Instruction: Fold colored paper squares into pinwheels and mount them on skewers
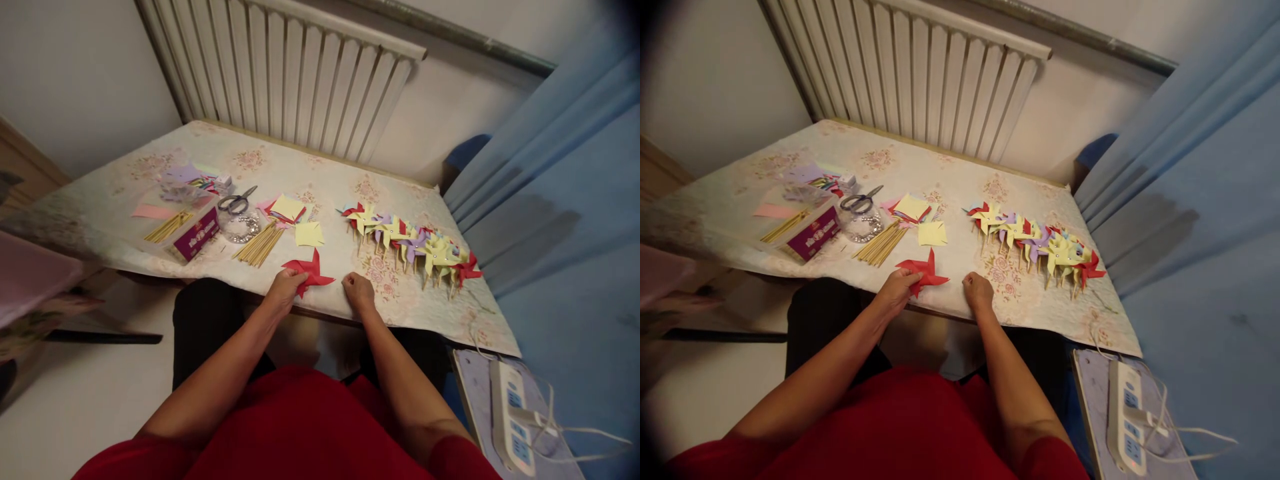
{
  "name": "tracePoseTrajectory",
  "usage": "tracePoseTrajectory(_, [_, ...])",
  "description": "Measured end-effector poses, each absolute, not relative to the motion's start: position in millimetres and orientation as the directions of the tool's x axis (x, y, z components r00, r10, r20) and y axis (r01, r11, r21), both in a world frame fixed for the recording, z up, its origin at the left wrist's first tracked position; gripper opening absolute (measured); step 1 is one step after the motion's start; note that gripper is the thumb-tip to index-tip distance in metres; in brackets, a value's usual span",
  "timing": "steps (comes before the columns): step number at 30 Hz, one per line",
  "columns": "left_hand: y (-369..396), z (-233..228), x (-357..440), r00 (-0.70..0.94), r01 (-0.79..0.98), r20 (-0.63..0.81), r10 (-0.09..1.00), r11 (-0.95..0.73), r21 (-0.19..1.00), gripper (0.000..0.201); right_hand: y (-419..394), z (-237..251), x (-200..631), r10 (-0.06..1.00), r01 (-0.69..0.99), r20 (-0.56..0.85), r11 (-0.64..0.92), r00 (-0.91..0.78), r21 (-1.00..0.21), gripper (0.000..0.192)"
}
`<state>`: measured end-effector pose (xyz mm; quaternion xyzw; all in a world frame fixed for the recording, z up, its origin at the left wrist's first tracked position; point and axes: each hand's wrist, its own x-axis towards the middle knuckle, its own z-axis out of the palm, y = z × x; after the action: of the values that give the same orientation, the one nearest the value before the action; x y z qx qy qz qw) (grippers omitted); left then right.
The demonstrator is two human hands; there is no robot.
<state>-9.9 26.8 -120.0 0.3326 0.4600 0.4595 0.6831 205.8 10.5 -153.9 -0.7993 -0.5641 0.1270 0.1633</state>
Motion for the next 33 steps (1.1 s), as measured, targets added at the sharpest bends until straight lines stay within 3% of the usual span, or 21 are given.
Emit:
tracePoseTrajectory(11, [27,-123,-6,0.164,-0.327,-0.348,0.923,0.383,0.864,0.020,14,-158,210,0.936,0.841,-0.012,-0.323,0.353,-0.434,0.018])
tracePoseTrajectory(21, [27,-124,-5,0.175,-0.319,-0.346,0.922,0.385,0.866,0.019,2,-173,221,0.902,0.680,0.120,-0.220,0.415,-0.700,0.023])
tracePoseTrajectory(27, [25,-120,-3,0.143,-0.334,-0.364,0.921,0.391,0.858,0.019,-7,-180,212,0.937,0.813,0.244,-0.064,0.248,-0.579,0.023])
tracePoseTrajectory(33, [23,-121,-4,0.151,-0.323,-0.374,0.915,0.403,0.856,0.019,-6,-179,206,0.938,0.863,0.238,-0.106,0.252,-0.494,0.022])
